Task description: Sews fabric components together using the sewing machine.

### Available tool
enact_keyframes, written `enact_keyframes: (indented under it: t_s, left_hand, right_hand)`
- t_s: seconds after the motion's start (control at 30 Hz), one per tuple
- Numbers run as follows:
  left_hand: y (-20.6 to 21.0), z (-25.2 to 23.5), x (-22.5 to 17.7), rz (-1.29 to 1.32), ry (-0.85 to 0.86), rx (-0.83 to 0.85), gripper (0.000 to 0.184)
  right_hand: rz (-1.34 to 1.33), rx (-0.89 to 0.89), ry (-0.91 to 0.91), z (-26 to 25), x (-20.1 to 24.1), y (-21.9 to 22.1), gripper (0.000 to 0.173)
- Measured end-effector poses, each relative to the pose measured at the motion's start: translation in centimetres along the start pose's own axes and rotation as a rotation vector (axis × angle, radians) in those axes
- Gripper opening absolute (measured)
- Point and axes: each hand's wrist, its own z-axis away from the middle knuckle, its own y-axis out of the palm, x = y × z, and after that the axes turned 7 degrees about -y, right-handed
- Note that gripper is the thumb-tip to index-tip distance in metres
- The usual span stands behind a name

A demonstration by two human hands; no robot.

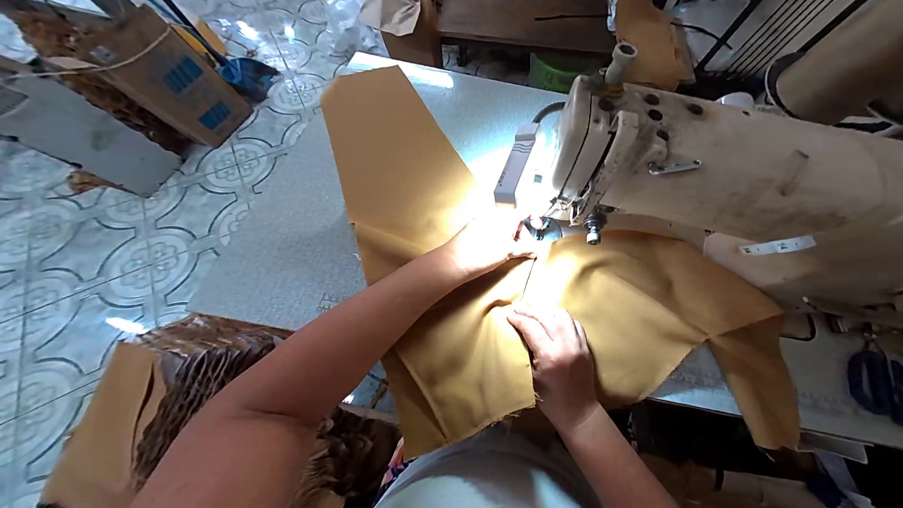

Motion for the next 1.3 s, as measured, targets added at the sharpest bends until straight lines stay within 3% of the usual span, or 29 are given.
enact_keyframes:
  t_s: [0.37,0.53,0.73,0.87,1.03,1.2,1.3]
  left_hand:
    - [0.0,-0.2,-1.9,-0.363,-0.018,-0.009,0.032]
    - [0.7,0.2,-1.3,-0.404,0.122,-0.082,0.011]
    - [2.8,2.7,-1.6,-0.629,0.353,-0.227,0.017]
    - [2.7,4.2,-1.7,-0.608,0.24,-0.163,0.021]
    - [4.2,5.8,-0.9,-0.618,0.171,-0.281,0.027]
    - [4.6,6.0,-1.1,-0.574,0.015,-0.207,0.033]
    - [4.8,5.9,-1.0,-0.539,0.036,-0.259,0.031]
  right_hand:
    - [0.024,-0.005,-0.024,0.0,0.0,0.2,0.026]
    - [0.034,0.009,-0.017,-0.3,0.3,-0.1,0.027]
    - [0.046,0.041,-0.044,0.2,0.6,-0.7,0.029]
    - [0.078,0.054,-0.05,0.4,0.7,-0.7,0.034]
    - [0.05,0.08,-0.054,0.0,0.6,-1.2,0.028]
    - [-0.034,0.073,0.107,-4.7,-1.5,-2.7,0.021]
    - [0.083,0.125,0.158,-6.6,-3.3,-1.3,0.029]
